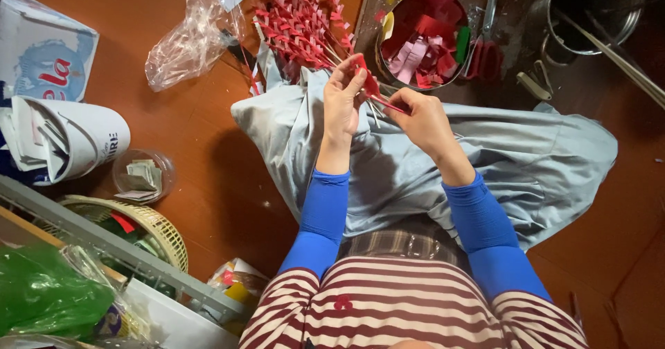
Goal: The recorder is seen assembling decorative red flowers by attaching paper strips to wooden sticks.
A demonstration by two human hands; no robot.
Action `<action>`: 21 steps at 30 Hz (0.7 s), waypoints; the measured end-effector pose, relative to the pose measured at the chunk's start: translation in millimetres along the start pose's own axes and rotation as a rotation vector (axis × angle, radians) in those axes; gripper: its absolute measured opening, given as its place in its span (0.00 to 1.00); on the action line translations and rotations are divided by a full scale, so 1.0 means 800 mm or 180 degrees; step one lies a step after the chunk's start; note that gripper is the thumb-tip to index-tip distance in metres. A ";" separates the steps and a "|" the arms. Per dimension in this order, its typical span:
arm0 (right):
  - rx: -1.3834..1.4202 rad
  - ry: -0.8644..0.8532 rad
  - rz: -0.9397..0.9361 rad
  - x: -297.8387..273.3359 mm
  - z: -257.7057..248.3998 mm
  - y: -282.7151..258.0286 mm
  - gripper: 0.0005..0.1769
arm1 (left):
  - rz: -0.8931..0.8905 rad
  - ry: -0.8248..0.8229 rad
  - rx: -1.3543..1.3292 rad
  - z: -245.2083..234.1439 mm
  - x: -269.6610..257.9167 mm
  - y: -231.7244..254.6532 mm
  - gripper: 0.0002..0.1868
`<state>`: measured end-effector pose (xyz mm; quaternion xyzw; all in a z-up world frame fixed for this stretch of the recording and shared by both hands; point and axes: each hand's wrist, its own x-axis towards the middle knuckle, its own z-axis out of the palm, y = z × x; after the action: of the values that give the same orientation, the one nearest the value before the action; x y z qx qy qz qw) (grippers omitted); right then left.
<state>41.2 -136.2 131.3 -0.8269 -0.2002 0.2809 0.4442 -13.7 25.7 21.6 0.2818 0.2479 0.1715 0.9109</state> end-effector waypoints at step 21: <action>-0.2011 0.1039 -0.1630 0.001 -0.024 -0.020 0.22 | 0.0564 -0.0304 0.0359 0.020 -0.016 0.023 0.08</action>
<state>52.9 -139.5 153.2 -0.8794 -0.4020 -0.0476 0.2506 -18.9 27.6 48.6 0.3613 0.1876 0.2235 0.8856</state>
